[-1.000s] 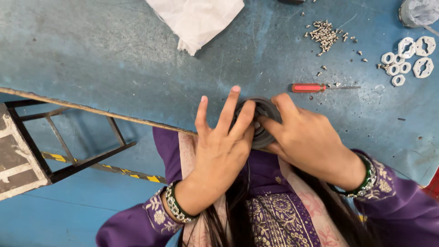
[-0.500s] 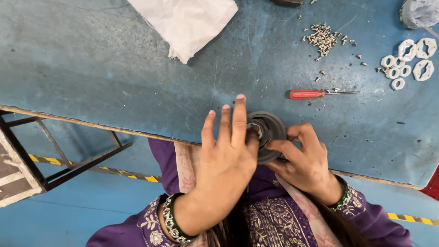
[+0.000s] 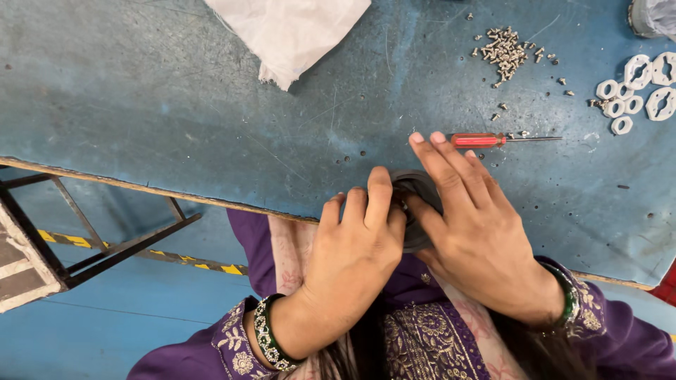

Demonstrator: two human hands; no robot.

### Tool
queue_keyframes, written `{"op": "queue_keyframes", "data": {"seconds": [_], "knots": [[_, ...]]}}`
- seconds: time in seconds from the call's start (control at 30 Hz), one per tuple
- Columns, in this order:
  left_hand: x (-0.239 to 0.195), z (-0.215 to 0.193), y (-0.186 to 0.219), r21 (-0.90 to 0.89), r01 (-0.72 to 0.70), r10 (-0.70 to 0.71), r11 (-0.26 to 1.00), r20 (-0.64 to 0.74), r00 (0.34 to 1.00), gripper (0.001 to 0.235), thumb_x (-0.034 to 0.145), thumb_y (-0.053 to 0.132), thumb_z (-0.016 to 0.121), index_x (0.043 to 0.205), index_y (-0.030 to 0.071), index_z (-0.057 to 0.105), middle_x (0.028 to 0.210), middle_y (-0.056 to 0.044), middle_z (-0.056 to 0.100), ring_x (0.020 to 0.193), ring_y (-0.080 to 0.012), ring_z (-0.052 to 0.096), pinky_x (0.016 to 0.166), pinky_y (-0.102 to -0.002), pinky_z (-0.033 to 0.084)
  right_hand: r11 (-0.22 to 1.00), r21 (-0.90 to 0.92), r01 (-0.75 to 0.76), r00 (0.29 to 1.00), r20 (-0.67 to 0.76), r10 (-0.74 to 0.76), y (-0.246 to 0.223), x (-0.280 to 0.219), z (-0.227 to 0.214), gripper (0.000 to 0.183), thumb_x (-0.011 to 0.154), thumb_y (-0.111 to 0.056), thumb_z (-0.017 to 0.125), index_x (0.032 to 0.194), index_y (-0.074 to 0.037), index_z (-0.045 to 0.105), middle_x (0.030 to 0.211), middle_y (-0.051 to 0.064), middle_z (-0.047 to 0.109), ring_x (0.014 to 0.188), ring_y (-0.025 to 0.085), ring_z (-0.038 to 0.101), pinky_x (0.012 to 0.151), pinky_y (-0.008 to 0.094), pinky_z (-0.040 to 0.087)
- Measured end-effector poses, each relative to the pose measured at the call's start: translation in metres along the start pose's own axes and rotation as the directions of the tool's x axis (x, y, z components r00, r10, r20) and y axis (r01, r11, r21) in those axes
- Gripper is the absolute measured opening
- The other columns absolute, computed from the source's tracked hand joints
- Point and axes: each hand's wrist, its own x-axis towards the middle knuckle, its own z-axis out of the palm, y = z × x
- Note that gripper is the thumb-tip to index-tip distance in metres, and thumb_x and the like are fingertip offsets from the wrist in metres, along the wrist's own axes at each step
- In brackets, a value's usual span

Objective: The person assembles an LED bulb by placing a round circuit board into a plastic housing, securing it with screws using a small red-handled screwdriver, and then using a green electric screwdriver to tighten the assembly.

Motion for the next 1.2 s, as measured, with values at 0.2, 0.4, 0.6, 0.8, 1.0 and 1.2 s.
{"op": "queue_keyframes", "data": {"seconds": [0.2, 0.4, 0.6, 0.8, 1.0, 1.2], "knots": [[0.000, 0.000, -0.002, 0.011, -0.010, 0.010, 1.000, 0.007, 1.000, 0.023, 0.081, 0.018, 0.064, 0.096, 0.003, 0.071, 0.130, -0.017, 0.055, 0.093, -0.0226, 0.060, 0.079, -0.038, 0.054, 0.967, 0.253, -0.015, 1.000, -0.008, 0.018, 0.009, -0.007, -0.005, 0.060, 0.063, -0.028, 0.085, 0.118, -0.008, 0.069, 0.156, 0.021, 0.042, 0.146, 0.037, 0.043, 0.115, 0.051, 0.040], [0.002, -0.001, -0.007, -0.016, -0.022, 0.023, 1.000, 0.026, 0.999, 0.020, 0.079, 0.017, 0.065, 0.093, 0.005, 0.070, 0.130, -0.017, 0.056, 0.091, -0.0216, 0.060, 0.070, -0.035, 0.053, 0.974, 0.135, -0.182, 0.962, -0.182, 0.205, 0.054, -0.012, 0.000, 0.042, 0.085, 0.000, 0.076, 0.125, -0.006, 0.068, 0.137, 0.015, 0.063, 0.123, 0.030, 0.061, 0.104, 0.046, 0.050], [0.001, 0.002, -0.006, -0.026, 0.001, -0.001, 1.000, 0.020, 1.000, 0.019, 0.079, 0.017, 0.065, 0.093, 0.006, 0.070, 0.126, -0.014, 0.056, 0.089, -0.0209, 0.060, 0.066, -0.034, 0.052, 0.979, 0.120, -0.165, 0.920, -0.340, 0.197, 0.081, -0.020, 0.040, 0.026, 0.101, 0.000, 0.075, 0.124, -0.009, 0.067, 0.122, 0.008, 0.064, 0.115, 0.029, 0.060, 0.098, 0.039, 0.050], [0.000, 0.006, -0.005, -0.024, -0.006, 0.006, 1.000, 0.004, 1.000, 0.016, 0.079, 0.016, 0.066, 0.092, 0.007, 0.070, 0.126, -0.014, 0.055, 0.089, -0.0214, 0.060, 0.066, -0.034, 0.051, 0.394, 0.845, 0.363, 0.705, -0.525, 0.477, 0.080, -0.086, 0.036, 0.026, 0.101, -0.035, 0.063, 0.116, -0.013, 0.063, 0.109, -0.004, 0.062, 0.093, 0.009, 0.062, 0.085, 0.035, 0.052], [-0.001, 0.006, -0.005, -0.048, 0.006, -0.006, 0.999, -0.004, 1.000, 0.016, 0.079, 0.017, 0.066, 0.091, 0.007, 0.070, 0.127, -0.014, 0.055, 0.090, -0.0217, 0.060, 0.067, -0.034, 0.051, 0.106, 0.798, 0.594, 0.682, -0.569, 0.460, 0.060, -0.082, 0.033, 0.034, 0.103, -0.044, 0.049, 0.091, -0.014, 0.060, 0.084, -0.002, 0.056, 0.073, 0.011, 0.049, 0.064, 0.033, 0.043], [-0.001, 0.008, -0.004, -0.052, 0.015, -0.015, 0.999, 0.006, 1.000, 0.014, 0.080, 0.017, 0.066, 0.089, 0.008, 0.070, 0.127, -0.013, 0.055, 0.090, -0.0216, 0.059, 0.065, -0.035, 0.050, 0.017, 0.761, 0.648, 0.696, -0.602, 0.391, 0.036, -0.046, 0.037, 0.057, 0.103, -0.052, 0.035, 0.063, -0.013, 0.047, 0.052, -0.001, 0.039, 0.046, 0.014, 0.028, 0.042, 0.035, 0.027]]}}
